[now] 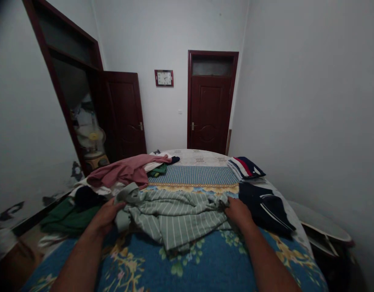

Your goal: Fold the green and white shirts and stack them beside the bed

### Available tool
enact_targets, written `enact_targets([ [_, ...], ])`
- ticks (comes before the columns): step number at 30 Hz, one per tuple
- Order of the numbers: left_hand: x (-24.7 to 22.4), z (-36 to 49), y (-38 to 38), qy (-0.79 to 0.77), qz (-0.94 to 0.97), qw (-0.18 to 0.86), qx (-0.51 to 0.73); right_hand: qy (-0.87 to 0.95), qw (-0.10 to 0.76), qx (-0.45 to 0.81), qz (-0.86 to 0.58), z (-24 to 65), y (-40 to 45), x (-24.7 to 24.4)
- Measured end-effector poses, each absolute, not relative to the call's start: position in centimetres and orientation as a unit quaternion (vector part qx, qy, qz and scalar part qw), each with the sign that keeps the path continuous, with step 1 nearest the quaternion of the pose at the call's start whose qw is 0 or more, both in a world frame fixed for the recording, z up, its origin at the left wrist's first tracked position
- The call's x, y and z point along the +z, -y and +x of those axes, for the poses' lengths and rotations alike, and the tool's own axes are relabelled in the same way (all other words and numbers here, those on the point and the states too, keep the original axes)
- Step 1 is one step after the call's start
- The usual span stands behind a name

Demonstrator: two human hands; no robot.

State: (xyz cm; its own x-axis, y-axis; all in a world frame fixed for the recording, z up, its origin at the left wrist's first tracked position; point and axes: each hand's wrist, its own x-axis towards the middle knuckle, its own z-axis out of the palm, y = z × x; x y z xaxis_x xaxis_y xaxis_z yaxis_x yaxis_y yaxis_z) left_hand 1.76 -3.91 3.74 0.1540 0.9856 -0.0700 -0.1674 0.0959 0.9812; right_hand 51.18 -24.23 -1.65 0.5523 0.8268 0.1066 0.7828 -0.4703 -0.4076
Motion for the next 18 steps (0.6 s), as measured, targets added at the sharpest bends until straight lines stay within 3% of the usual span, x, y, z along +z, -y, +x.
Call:
enact_targets([
  [3, 4.5, 2.0, 4.8, -0.441, 0.476, 0.592, 0.479, 0.419, 0.401, 0.166, -0.797, 51.3, 24.5, -1.2],
  [6, 5.2, 2.0, 5.8, -0.435, 0.492, 0.595, 0.463, 0.312, 0.627, 0.312, -0.642, 50.7, 25.1, 0.6],
  [8, 5.8, 1.4, 6.5, -0.432, 0.512, 0.594, 0.444, 0.271, 0.693, 0.366, -0.560, 50.1, 26.2, 2.1],
  [13, 8.0, -2.7, 9.5, -0.425, 0.608, 0.561, 0.366, 0.331, 0.606, 0.476, -0.545, 50.1, 31.6, 4.4],
  [18, 8.9, -6.6, 13.5, -0.427, 0.656, 0.546, 0.299, 0.371, 0.549, 0.475, -0.580, 50.4, 33.9, 5.2],
])
